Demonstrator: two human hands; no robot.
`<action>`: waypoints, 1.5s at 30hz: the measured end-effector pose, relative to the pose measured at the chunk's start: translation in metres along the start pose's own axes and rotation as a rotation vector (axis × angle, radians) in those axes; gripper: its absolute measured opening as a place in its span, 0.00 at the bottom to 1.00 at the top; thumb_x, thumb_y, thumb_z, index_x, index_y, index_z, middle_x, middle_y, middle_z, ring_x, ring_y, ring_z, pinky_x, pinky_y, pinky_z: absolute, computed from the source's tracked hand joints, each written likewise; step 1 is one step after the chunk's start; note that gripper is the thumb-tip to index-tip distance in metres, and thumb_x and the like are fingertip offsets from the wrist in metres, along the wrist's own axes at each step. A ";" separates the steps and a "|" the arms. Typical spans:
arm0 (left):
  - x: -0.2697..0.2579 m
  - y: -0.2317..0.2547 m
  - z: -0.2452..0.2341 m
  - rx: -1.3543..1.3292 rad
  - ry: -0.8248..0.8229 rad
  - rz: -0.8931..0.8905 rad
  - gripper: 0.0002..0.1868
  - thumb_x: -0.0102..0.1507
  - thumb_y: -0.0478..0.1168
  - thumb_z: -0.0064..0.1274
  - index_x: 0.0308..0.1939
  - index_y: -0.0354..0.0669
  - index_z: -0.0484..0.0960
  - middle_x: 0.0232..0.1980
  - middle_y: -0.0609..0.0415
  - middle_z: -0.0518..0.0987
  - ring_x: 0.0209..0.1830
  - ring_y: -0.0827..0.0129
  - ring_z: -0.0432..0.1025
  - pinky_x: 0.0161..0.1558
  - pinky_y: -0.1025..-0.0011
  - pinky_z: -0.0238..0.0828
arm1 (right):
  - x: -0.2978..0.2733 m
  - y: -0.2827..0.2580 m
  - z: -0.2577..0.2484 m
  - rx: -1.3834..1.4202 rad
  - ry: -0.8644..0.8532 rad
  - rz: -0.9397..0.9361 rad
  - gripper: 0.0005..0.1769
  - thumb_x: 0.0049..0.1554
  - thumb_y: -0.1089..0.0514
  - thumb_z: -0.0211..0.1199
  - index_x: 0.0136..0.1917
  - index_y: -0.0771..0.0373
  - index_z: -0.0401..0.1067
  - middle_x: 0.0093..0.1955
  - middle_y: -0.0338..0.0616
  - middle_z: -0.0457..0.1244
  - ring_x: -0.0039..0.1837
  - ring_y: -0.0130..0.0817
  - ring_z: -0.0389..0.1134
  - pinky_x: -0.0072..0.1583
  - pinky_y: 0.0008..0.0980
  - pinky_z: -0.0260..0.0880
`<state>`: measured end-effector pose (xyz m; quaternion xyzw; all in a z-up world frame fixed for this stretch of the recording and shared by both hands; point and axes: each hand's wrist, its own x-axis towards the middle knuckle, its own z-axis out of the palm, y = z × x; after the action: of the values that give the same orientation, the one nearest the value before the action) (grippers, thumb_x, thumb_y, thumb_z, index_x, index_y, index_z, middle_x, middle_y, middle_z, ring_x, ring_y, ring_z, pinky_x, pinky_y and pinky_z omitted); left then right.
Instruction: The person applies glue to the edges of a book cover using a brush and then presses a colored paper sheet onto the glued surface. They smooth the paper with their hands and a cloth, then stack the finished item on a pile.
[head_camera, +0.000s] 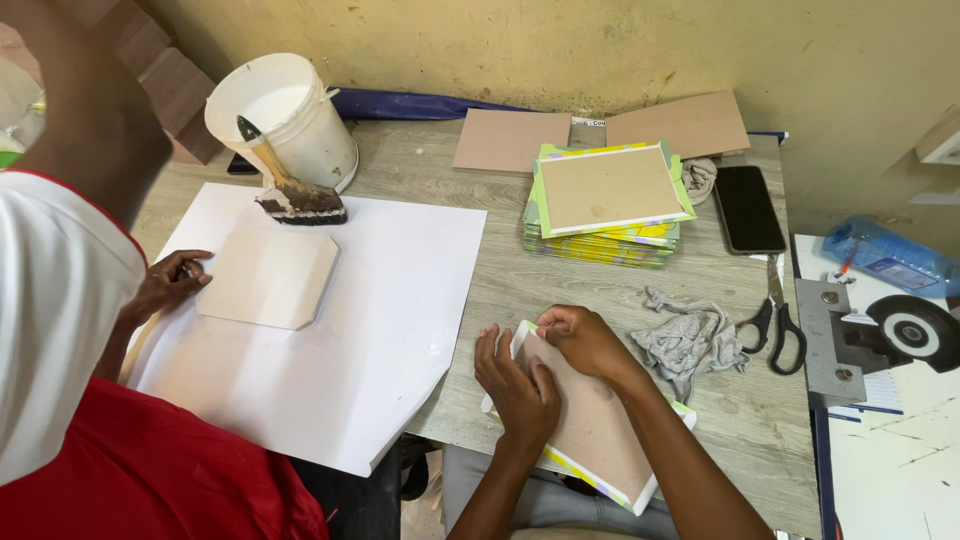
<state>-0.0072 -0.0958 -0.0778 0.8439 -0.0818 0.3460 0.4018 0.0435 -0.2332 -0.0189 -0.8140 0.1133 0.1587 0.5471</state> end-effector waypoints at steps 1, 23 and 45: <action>0.004 0.007 -0.007 -0.004 0.007 0.003 0.24 0.70 0.37 0.44 0.69 0.33 0.69 0.76 0.37 0.67 0.79 0.37 0.60 0.77 0.38 0.54 | -0.014 -0.015 -0.003 -0.004 0.004 -0.006 0.07 0.66 0.53 0.66 0.45 0.53 0.80 0.35 0.28 0.63 0.41 0.20 0.58 0.47 0.24 0.55; 0.110 0.094 -0.132 -0.642 -0.867 -0.469 0.07 0.67 0.36 0.51 0.33 0.48 0.80 0.27 0.66 0.71 0.26 0.81 0.60 0.30 0.74 0.55 | -0.141 -0.068 -0.055 -0.279 0.018 -0.423 0.12 0.61 0.48 0.66 0.45 0.50 0.88 0.39 0.25 0.79 0.41 0.20 0.75 0.47 0.27 0.68; 0.094 0.103 -0.117 -0.701 -0.673 -0.183 0.09 0.71 0.43 0.57 0.37 0.46 0.84 0.37 0.57 0.83 0.40 0.70 0.78 0.43 0.70 0.72 | -0.159 -0.061 -0.066 -0.297 0.136 -0.390 0.10 0.58 0.47 0.69 0.46 0.47 0.89 0.44 0.24 0.82 0.47 0.20 0.82 0.50 0.26 0.74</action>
<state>-0.0405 -0.0647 0.0988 0.7266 -0.2440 -0.0308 0.6415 -0.0729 -0.2700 0.1180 -0.9007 -0.0338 0.0099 0.4331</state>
